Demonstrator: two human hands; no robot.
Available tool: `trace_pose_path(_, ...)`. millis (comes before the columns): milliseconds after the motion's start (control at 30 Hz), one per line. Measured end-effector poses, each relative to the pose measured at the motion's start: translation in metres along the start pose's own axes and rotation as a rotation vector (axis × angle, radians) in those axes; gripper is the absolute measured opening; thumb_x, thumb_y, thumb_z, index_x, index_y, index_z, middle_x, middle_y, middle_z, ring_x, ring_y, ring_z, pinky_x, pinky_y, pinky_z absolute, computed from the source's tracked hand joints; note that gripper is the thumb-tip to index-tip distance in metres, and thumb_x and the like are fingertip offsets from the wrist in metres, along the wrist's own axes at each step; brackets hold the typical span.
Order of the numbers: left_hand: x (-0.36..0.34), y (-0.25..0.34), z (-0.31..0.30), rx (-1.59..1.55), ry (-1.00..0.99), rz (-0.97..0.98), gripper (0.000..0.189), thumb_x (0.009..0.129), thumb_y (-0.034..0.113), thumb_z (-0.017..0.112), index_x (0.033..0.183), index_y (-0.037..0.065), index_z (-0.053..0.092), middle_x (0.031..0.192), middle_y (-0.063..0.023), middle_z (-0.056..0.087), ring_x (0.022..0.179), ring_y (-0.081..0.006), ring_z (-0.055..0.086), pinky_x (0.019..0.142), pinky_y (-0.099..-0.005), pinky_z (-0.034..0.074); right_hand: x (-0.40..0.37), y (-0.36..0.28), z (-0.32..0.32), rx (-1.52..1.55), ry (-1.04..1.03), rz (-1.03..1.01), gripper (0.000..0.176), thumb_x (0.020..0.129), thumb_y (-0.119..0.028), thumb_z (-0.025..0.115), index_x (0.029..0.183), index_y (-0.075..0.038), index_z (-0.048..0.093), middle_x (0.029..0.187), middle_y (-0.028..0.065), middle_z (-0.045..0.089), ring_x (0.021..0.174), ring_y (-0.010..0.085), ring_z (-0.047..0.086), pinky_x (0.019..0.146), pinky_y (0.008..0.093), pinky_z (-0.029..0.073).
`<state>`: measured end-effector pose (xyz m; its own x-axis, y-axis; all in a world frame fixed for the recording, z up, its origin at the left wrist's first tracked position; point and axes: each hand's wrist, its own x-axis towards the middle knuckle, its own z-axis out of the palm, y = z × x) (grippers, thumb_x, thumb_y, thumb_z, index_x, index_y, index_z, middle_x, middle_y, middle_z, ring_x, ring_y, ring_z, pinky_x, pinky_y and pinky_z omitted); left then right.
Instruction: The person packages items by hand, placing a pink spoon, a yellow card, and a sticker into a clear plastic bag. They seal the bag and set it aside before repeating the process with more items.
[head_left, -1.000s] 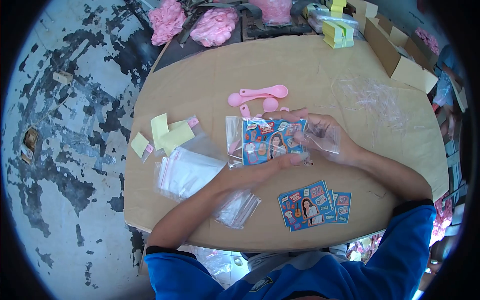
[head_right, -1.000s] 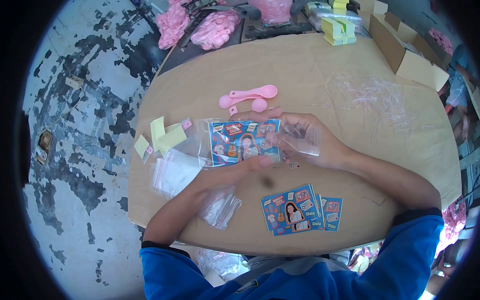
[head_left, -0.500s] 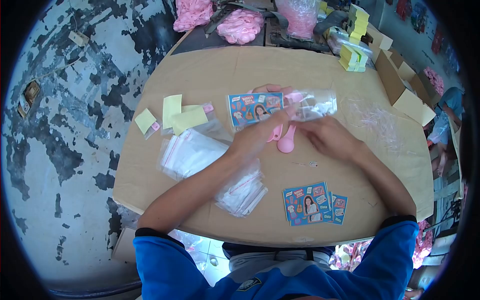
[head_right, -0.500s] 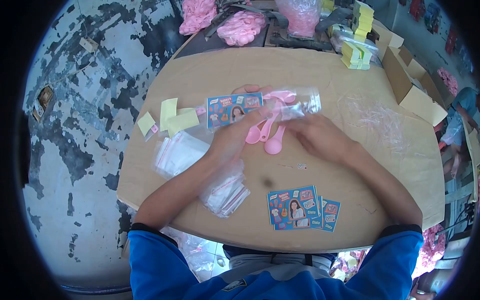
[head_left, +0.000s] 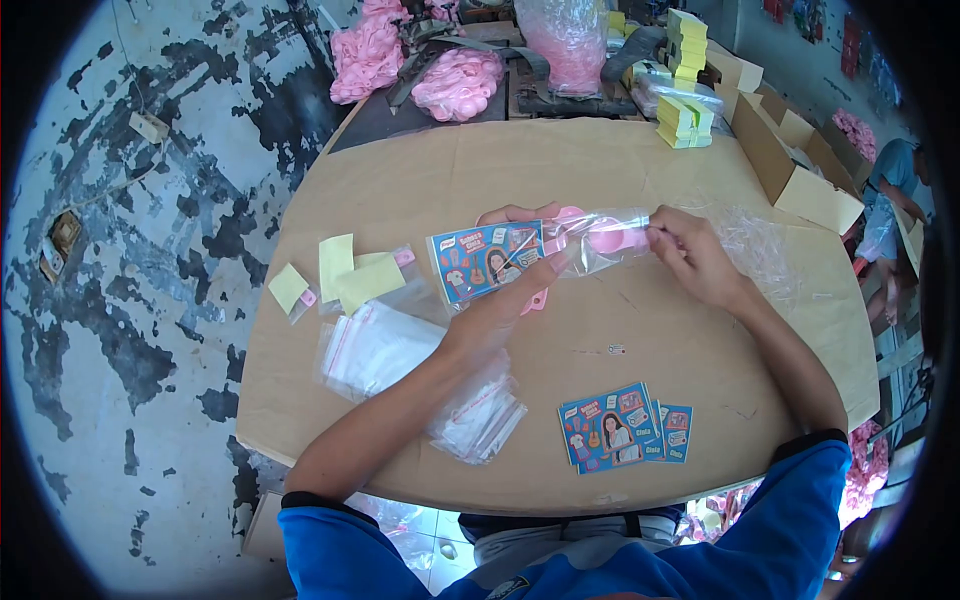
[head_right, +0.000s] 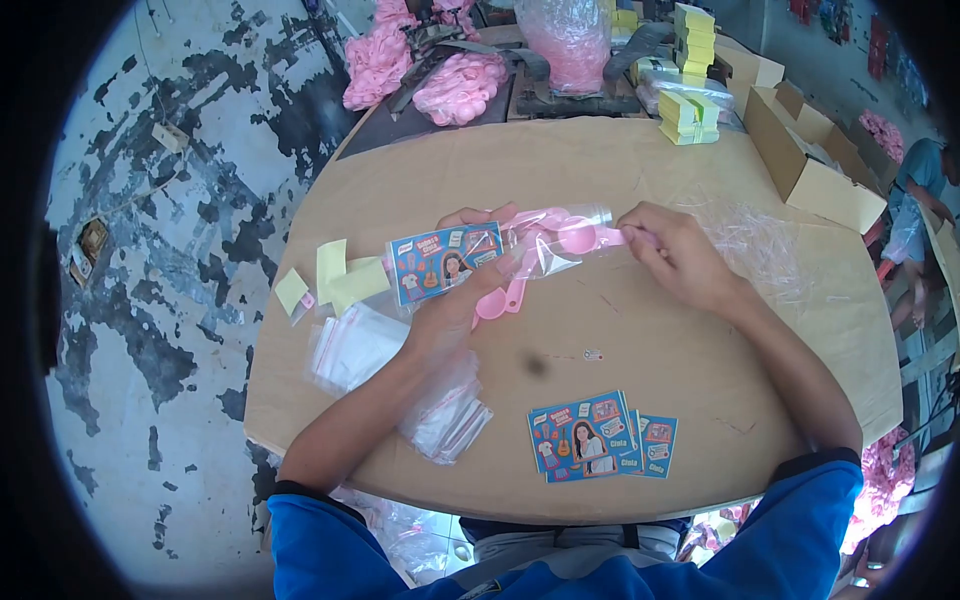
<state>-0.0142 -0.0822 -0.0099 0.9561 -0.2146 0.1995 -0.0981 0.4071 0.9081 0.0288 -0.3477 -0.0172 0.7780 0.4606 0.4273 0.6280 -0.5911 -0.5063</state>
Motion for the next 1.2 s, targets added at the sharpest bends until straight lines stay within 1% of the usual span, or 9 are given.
trace_pose_path(167,0.004,-0.003,-0.002,-0.031,0.027,0.022,0.045,0.086,0.005,0.067,0.125,0.009,0.044,0.139,-0.0124,0.048,0.124,-0.0184,0.051,0.102,-0.0312,0.044,-0.001,0.006,-0.007,0.164,0.079,-0.030,0.014,0.096,-0.010,0.053,0.093,0.001,0.060,0.076,0.0041,0.055,0.067,0.0094,0.047,0.059,0.0271,0.039)
trace_pose_path(367,-0.002,0.004,0.004,0.031,-0.060,-0.108,0.055,0.084,0.006,0.070,0.131,0.009,0.042,0.134,-0.0113,0.052,0.119,-0.0182,0.053,0.098,-0.0331,0.047,-0.008,-0.011,-0.004,0.352,-0.009,0.131,0.021,0.099,-0.017,0.052,0.103,0.000,0.063,0.073,0.0021,0.055,0.063,0.0092,0.047,0.059,0.0263,0.038)
trace_pose_path(567,-0.001,0.004,0.006,-0.007,-0.064,-0.103,0.063,0.079,0.012,0.077,0.132,0.011,0.042,0.129,-0.0097,0.055,0.116,-0.0178,0.055,0.097,-0.0332,0.048,-0.008,-0.048,-0.003,0.546,-0.139,-0.035,0.042,0.102,-0.036,0.041,0.118,-0.001,0.057,0.076,0.0043,0.058,0.065,0.0097,0.050,0.058,0.0270,0.039)
trace_pose_path(667,-0.001,0.003,0.004,0.001,-0.145,-0.085,0.065,0.078,0.015,0.078,0.132,0.011,0.042,0.129,-0.0089,0.054,0.116,-0.0184,0.055,0.097,-0.0349,0.048,-0.007,-0.046,0.002,0.507,-0.066,-0.118,0.033,0.099,-0.028,0.052,0.118,-0.002,0.057,0.085,0.0059,0.063,0.070,0.0096,0.054,0.061,0.0263,0.042)
trace_pose_path(767,-0.004,0.000,0.001,-0.003,-0.224,-0.215,0.063,0.082,0.015,0.076,0.135,0.009,0.042,0.130,-0.0058,0.054,0.120,-0.0155,0.052,0.097,-0.0308,0.047,-0.009,-0.060,0.003,0.485,-0.033,-0.093,0.020,0.094,-0.014,0.060,0.111,-0.003,0.060,0.095,0.0061,0.066,0.074,0.0085,0.056,0.063,0.0238,0.043)
trace_pose_path(867,-0.004,-0.004,-0.002,0.045,-0.320,-0.272,0.069,0.079,0.018,0.078,0.135,0.006,0.040,0.129,-0.0091,0.056,0.111,-0.0201,0.060,0.092,-0.0345,0.050,-0.012,-0.058,-0.003,0.339,-0.021,-0.117,0.013,0.088,-0.002,0.065,0.100,-0.003,0.062,0.093,0.0040,0.065,0.071,0.0064,0.056,0.061,0.0220,0.043)
trace_pose_path(967,-0.003,-0.021,-0.003,-0.019,-0.221,-0.069,0.062,0.084,0.018,0.072,0.135,0.003,0.040,0.124,-0.0112,0.059,0.107,-0.0210,0.062,0.092,-0.0342,0.049,-0.001,-0.076,-0.021,0.495,0.253,-0.178,0.004,0.089,-0.003,0.063,0.092,-0.002,0.061,0.084,0.0026,0.066,0.065,0.0047,0.054,0.057,0.0211,0.042)
trace_pose_path(1067,0.003,-0.017,-0.017,0.253,-0.154,-0.270,0.052,0.089,0.017,0.063,0.134,0.000,0.041,0.122,-0.0145,0.059,0.105,-0.0227,0.063,0.095,-0.0353,0.048,-0.004,-0.083,-0.044,0.250,0.088,-0.056,0.005,0.088,-0.002,0.062,0.092,-0.003,0.061,0.077,0.0009,0.063,0.063,0.0043,0.053,0.058,0.0212,0.042)
trace_pose_path(1200,0.015,-0.021,-0.016,0.107,0.060,-0.029,0.043,0.093,0.014,0.053,0.131,-0.002,0.041,0.126,-0.0173,0.056,0.110,-0.0219,0.059,0.096,-0.0356,0.046,-0.005,-0.091,-0.052,0.097,0.111,-0.144,0.007,0.085,-0.001,0.060,0.091,-0.004,0.061,0.074,-0.0003,0.059,0.064,0.0052,0.052,0.057,0.0213,0.041)
